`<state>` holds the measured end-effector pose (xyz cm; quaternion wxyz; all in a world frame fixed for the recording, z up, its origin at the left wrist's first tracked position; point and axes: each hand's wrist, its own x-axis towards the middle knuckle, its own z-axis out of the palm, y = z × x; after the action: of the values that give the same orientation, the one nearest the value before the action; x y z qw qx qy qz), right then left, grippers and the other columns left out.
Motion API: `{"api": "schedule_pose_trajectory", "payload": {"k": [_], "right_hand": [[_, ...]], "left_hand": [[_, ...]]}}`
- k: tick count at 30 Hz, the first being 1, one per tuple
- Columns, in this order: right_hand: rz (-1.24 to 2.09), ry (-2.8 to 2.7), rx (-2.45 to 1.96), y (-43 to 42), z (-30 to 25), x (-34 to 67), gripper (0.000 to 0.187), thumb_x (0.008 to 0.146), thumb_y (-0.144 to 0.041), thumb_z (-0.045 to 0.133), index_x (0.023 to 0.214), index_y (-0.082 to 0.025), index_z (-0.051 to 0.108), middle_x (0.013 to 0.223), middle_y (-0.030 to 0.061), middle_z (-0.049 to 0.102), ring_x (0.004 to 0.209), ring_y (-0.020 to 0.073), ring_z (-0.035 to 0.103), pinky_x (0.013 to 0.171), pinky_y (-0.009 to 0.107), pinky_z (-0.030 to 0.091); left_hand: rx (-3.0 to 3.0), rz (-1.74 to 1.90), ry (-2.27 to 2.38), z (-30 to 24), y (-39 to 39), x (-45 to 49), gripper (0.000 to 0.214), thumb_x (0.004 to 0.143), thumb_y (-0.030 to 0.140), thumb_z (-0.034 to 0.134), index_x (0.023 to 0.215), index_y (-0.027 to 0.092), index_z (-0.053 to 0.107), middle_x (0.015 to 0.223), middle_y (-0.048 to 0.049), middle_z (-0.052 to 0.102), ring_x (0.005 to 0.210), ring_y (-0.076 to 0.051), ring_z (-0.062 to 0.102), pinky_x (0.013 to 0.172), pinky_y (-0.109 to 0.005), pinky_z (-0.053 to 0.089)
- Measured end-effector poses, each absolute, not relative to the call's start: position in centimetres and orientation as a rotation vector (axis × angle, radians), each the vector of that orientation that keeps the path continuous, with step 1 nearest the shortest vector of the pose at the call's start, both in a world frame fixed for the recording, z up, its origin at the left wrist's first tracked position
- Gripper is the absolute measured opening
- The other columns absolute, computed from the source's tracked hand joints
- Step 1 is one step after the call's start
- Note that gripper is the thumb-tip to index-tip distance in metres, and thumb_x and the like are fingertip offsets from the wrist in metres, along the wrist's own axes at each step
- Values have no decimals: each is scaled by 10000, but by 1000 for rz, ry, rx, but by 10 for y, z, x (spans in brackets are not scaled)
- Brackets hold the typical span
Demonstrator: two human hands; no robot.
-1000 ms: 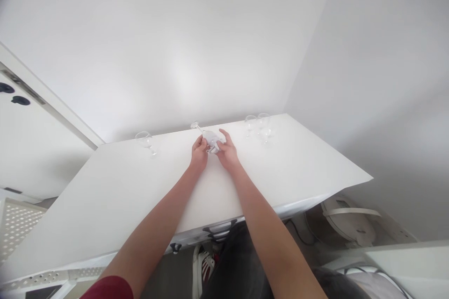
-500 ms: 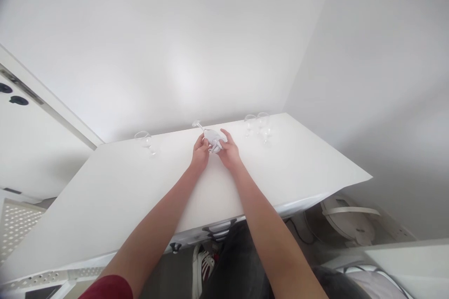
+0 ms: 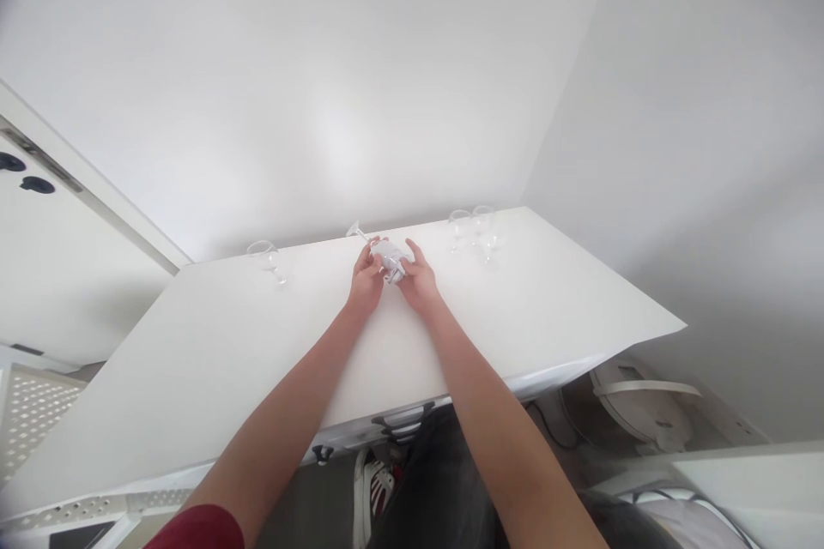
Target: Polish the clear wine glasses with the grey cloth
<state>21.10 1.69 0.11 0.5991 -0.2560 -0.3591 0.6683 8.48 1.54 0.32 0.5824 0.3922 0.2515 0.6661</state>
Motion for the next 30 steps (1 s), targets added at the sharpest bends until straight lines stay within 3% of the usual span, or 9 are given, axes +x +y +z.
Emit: {"api": "schedule_pose_trajectory", "payload": {"k": [3,8,11,15,17,21,25,28,30], "right_hand": [[1389,-1001,-642,14,3,210,679,776,-344,748,1406,-310,497,1018,28,686,849,203,637,746,355,552],[1393,-1026,-656,16,0,210,653,780,-354,734,1393,-308,515,884,-4,659,734,179,611,693,341,542],[1450,-790,-575,26,-7,219,602,749,-323,737,1317,-316,537,908,2,646,733,180,619,671,364,552],[1276,-519,-572,34,-11,226,475,741,-305,740,1182,-328,564,993,4,648,829,185,627,721,386,579],[1311,-528,-551,31,-8,223,455,750,-333,767,1160,-316,570,1043,11,657,877,195,634,761,406,592],[1549,-719,-420,19,3,212,426,806,-432,773,1166,-285,599,1177,38,659,1018,214,648,851,406,583],[1495,-811,-430,14,7,208,535,757,-398,836,1219,-297,585,1188,29,657,1007,205,655,834,365,573],[1369,-709,-479,19,4,212,536,715,-330,856,1177,-290,587,1090,10,671,925,179,663,764,321,565],[1304,-606,-468,23,2,216,447,771,-399,788,1158,-289,593,1067,13,678,916,180,674,709,309,561]], "left_hand": [[880,1555,653,3,14,86,532,819,494,785,1296,308,643,1401,-86,601,1163,-259,623,845,-346,503],[876,1612,705,-1,18,84,458,779,482,822,1148,245,692,1204,-95,673,1067,-244,663,887,-375,514],[915,1642,622,-1,19,83,463,753,402,857,1150,248,674,1290,-108,644,1184,-263,631,941,-371,505],[803,1742,651,-1,20,82,473,769,358,853,1182,278,637,1440,-95,574,1302,-264,587,992,-360,473],[792,1792,693,-1,20,83,481,764,342,859,1186,277,639,1424,-93,596,1309,-253,580,1010,-368,462],[985,1785,776,-1,17,90,484,683,278,906,1124,232,712,1311,-103,663,1196,-272,627,958,-382,492],[1085,1729,923,-1,13,95,453,628,241,919,1051,240,758,1330,-76,641,1118,-259,620,869,-346,505],[1078,1646,880,-3,14,94,577,619,223,919,1160,263,723,1320,-80,629,1104,-238,606,855,-329,507],[998,1648,835,-4,17,91,640,642,252,906,1238,282,674,1334,-79,606,1114,-221,602,863,-316,507]]}}
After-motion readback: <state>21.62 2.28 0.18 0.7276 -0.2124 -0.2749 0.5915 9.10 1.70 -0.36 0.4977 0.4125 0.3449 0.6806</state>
